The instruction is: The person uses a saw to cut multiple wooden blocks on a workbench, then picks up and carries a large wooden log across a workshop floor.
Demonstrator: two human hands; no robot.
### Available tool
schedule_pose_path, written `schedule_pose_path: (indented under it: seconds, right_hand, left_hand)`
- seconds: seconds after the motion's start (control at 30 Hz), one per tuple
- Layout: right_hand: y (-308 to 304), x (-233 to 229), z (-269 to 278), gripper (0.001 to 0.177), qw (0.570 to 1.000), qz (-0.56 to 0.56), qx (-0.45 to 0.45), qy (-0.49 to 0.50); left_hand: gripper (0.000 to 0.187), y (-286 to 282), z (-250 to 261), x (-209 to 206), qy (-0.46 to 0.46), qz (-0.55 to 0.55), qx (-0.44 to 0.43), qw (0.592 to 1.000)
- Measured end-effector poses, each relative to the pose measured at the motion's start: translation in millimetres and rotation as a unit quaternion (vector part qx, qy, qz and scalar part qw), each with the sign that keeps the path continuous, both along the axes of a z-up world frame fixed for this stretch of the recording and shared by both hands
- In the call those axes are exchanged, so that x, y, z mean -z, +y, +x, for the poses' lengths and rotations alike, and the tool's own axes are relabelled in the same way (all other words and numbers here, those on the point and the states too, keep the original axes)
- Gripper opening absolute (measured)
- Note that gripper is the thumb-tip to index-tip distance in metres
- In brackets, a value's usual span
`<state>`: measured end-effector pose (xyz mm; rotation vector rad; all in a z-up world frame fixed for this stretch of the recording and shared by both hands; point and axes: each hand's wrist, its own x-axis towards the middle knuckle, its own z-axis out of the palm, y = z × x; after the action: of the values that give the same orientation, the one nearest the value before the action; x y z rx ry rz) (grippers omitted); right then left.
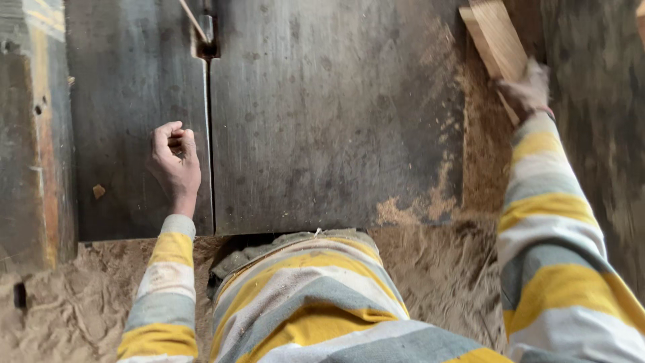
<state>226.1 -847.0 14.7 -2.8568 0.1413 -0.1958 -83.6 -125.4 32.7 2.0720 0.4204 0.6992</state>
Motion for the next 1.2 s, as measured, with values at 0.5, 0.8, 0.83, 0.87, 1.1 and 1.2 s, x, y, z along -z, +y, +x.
schedule_pose_path:
  seconds: [0.5,0.8,0.83,0.87,1.1,1.2]
  right_hand:
    - [411,-83,-259,0.101,0.952,0.011,-0.307,0.001]
    - [466,-44,-148,0.112,0.924,0.072,-0.376,0.016]
    - [468,-37,-135,0.112,0.931,0.037,-0.363,0.019]
    - [469,-29,-126,0.113,0.937,0.003,-0.348,0.026]
    - [475,-10,-93,0.111,0.941,0.022,-0.331,0.062]
    - [483,-14,-82,0.111,0.945,0.010,-0.320,0.061]
  left_hand:
    - [0.070,12,-26,-25,-0.078,0.123,0.180,0.973]
    - [0.050,99,25,-2,-0.096,0.086,0.158,0.979]
    - [0.046,105,40,1,-0.099,0.070,0.159,0.980]
    - [0.041,108,53,6,-0.099,0.052,0.161,0.981]
    - [0.028,127,109,19,-0.091,0.015,0.158,0.983]
    - [0.034,138,129,19,-0.090,0.008,0.149,0.985]
